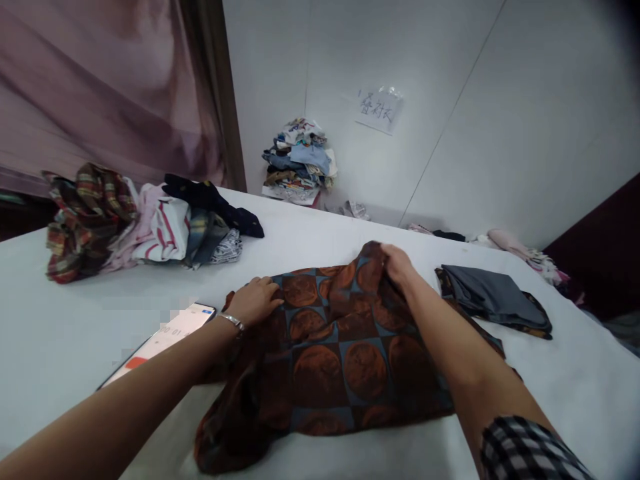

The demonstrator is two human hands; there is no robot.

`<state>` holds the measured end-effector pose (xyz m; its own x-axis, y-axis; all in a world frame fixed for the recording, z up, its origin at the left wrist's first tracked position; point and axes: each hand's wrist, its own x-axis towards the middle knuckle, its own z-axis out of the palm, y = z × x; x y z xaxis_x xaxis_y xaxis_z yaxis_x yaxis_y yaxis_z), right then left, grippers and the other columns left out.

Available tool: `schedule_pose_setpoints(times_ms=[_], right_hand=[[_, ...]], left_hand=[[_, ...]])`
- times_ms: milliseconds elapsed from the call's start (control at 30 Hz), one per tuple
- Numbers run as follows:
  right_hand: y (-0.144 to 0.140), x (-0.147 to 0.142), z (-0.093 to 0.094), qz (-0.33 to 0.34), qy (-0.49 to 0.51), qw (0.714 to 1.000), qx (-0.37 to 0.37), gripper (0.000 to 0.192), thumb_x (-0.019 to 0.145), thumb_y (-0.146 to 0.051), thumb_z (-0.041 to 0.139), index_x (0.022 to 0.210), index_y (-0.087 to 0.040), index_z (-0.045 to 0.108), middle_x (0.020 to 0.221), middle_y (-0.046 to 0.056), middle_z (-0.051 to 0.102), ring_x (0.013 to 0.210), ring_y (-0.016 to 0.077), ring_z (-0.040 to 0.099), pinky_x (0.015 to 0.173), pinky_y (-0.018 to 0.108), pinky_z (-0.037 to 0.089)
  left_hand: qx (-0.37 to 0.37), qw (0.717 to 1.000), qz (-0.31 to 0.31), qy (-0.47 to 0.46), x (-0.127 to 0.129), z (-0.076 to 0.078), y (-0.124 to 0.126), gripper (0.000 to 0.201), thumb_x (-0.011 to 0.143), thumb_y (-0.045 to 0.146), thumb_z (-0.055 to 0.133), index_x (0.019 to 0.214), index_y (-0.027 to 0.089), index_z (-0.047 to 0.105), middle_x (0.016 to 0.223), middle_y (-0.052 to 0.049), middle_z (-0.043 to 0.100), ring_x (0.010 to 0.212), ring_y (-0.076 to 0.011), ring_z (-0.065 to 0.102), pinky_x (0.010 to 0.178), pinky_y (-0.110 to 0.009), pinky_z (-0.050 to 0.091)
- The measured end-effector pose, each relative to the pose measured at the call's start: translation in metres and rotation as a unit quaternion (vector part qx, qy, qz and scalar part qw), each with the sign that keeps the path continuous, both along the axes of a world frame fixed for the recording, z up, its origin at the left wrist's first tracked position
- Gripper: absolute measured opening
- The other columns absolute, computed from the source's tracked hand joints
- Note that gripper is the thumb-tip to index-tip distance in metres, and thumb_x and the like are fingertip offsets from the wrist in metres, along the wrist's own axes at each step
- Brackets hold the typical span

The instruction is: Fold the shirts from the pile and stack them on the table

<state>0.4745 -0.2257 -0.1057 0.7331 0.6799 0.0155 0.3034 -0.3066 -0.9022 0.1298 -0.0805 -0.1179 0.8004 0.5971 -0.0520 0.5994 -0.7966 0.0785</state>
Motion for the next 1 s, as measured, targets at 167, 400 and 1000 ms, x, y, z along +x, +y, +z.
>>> schedule_pose_setpoints(times_ms=[167,400,1000], right_hand=[[-0.008,0.018,0.009,-0.058,0.206,0.963,0.161,0.011,0.083,-0.032,0.054,0.077,-0.023,0.054,0.065,0.0,0.064,0.063,0.018,0.061,0.061,0.031,0.053],[0.006,0.037,0.056,-0.026,0.236,0.927,0.29,0.014,0.087,-0.018,0.047,0.079,-0.02,0.057,0.072,0.002,0.068,0.074,0.0169,0.065,0.08,0.032,0.056],[-0.024,0.052,0.103,-0.093,0.351,0.869,0.336,0.025,0.094,-0.017,0.036,0.081,-0.018,0.056,0.065,0.002,0.063,0.063,0.0166,0.063,0.067,0.03,0.058]], left_hand=[[-0.004,1.0,-0.008,-0.009,-0.001,-0.001,0.001,0.027,0.088,0.036,0.054,0.103,0.019,0.068,0.11,-0.011,0.064,0.106,-0.0267,0.056,0.087,-0.037,0.046],[0.031,0.999,-0.003,-0.032,0.012,0.005,0.005,0.035,0.09,0.038,0.048,0.112,0.016,0.063,0.117,-0.014,0.064,0.113,-0.0298,0.055,0.089,-0.04,0.045],[-0.041,0.989,0.128,-0.063,0.02,0.027,0.043,0.028,0.076,0.026,0.048,0.097,0.017,0.065,0.092,-0.011,0.072,0.088,-0.0257,0.066,0.068,-0.03,0.044]])
